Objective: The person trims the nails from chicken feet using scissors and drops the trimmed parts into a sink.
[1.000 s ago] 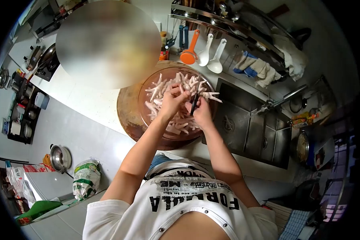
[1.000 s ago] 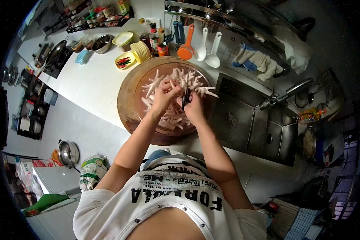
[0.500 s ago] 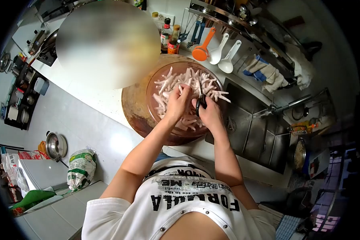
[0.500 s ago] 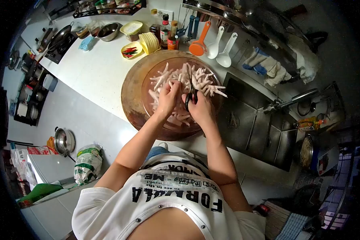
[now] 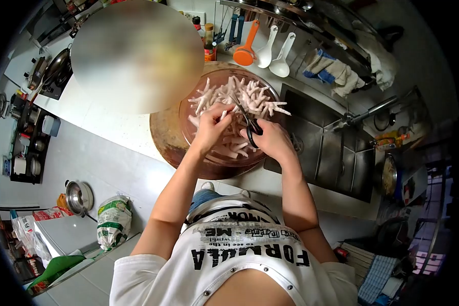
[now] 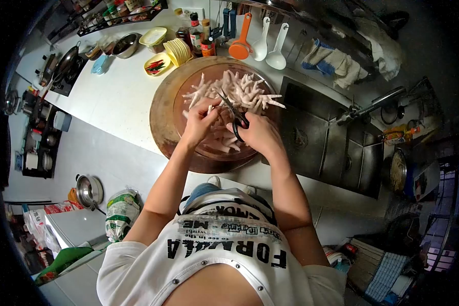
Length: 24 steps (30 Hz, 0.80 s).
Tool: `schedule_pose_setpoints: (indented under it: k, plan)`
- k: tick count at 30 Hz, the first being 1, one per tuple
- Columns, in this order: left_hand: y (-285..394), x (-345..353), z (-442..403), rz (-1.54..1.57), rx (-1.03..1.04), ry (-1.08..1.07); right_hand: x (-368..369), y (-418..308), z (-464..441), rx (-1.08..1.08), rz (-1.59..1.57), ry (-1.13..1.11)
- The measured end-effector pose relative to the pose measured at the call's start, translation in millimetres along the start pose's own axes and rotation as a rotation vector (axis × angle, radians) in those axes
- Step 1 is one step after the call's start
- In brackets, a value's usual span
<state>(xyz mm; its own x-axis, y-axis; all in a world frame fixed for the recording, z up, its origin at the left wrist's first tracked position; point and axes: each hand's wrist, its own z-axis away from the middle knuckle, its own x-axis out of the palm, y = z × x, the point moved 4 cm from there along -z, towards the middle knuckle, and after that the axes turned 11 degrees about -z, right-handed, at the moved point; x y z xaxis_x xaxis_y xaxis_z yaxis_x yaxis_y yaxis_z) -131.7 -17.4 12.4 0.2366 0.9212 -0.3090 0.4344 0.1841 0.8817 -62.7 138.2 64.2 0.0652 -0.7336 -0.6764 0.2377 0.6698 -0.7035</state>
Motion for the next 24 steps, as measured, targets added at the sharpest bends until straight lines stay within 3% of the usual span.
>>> schedule_pose_setpoints:
  k: [4, 14, 17, 19, 20, 24]
  plan:
    - [10, -7, -5, -0.14, 0.018, -0.176, -4, 2, 4, -0.032, -0.001, -0.013]
    - [-8, -2, -4, -0.193, -0.13, -0.241, 9, 34, -4, -0.083, 0.098, 0.023]
    - [-20, 6, -3, -0.061, -0.065, -0.169, 11, 40, -2, -0.038, 0.089, 0.0]
    - [-26, 6, -2, 0.002, -0.259, -0.157, 13, 39, 0, -0.036, 0.073, 0.004]
    - [-29, 7, -3, 0.001, -0.259, -0.155, 15, 38, 1, -0.001, 0.018, -0.006]
    - [-32, 11, -3, 0.451, -0.452, -0.059, 20, 45, -2, 0.104, -0.178, 0.01]
